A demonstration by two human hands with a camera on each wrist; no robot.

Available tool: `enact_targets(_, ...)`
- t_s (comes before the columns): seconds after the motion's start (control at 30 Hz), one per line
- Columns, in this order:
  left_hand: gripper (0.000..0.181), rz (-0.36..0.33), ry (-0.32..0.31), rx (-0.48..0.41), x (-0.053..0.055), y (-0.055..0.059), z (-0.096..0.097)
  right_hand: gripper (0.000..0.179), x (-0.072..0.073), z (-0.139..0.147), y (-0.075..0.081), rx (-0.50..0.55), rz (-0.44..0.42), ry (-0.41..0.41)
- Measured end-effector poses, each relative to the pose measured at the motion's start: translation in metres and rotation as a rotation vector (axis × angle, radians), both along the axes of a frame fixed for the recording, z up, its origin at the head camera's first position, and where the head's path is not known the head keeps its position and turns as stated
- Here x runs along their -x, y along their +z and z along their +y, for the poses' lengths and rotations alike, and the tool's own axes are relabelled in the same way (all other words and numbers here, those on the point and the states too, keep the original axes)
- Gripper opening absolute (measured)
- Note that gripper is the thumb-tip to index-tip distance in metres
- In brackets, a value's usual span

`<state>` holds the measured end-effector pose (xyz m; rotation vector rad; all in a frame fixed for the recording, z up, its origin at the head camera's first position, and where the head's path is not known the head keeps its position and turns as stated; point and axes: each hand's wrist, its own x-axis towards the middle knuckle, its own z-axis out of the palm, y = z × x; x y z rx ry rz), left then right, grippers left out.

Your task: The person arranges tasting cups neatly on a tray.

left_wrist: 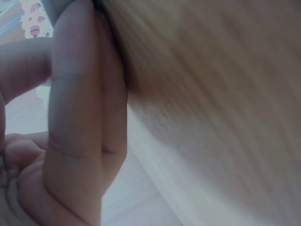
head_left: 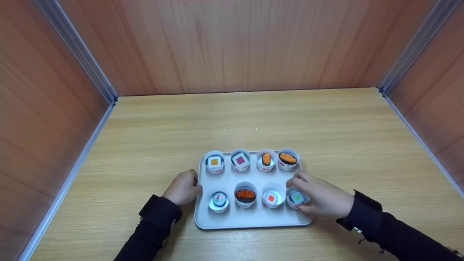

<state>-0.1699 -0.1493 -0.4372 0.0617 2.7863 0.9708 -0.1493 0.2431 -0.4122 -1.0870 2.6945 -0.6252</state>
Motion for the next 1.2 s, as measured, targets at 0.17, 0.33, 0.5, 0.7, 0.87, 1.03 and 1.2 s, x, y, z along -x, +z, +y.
enact_targets(0.17, 0.007, -0.005, 0.0, 0.006, 0.0, 0.0, 0.0, 0.05, 0.0, -0.005, -0.004, -0.012, -0.01, -0.001)
enact_targets(0.33, 0.007, -0.037, 0.012, 0.009, 0.001, 0.0, -0.001, 0.049, 0.002, -0.009, -0.006, -0.024, -0.039, -0.021)
enact_targets(0.5, 0.007, -0.045, 0.021, 0.011, 0.001, 0.0, -0.001, 0.049, 0.005, -0.01, -0.008, -0.022, -0.065, -0.031)
enact_targets(0.7, 0.008, -0.043, 0.015, 0.016, 0.002, 0.0, -0.001, 0.051, 0.005, -0.01, -0.01, -0.01, -0.095, -0.05)
enact_targets(0.87, 0.009, -0.011, -0.006, 0.033, 0.002, 0.0, -0.002, 0.052, 0.006, -0.005, -0.008, 0.034, -0.122, -0.043)
enact_targets(1.03, 0.008, -0.013, -0.005, 0.025, 0.003, 0.0, -0.001, 0.058, 0.01, 0.004, -0.006, 0.081, -0.186, -0.077)
enact_targets(1.2, 0.008, -0.033, 0.016, 0.019, 0.003, 0.001, 0.0, 0.053, 0.018, 0.015, -0.004, 0.165, -0.142, -0.142)
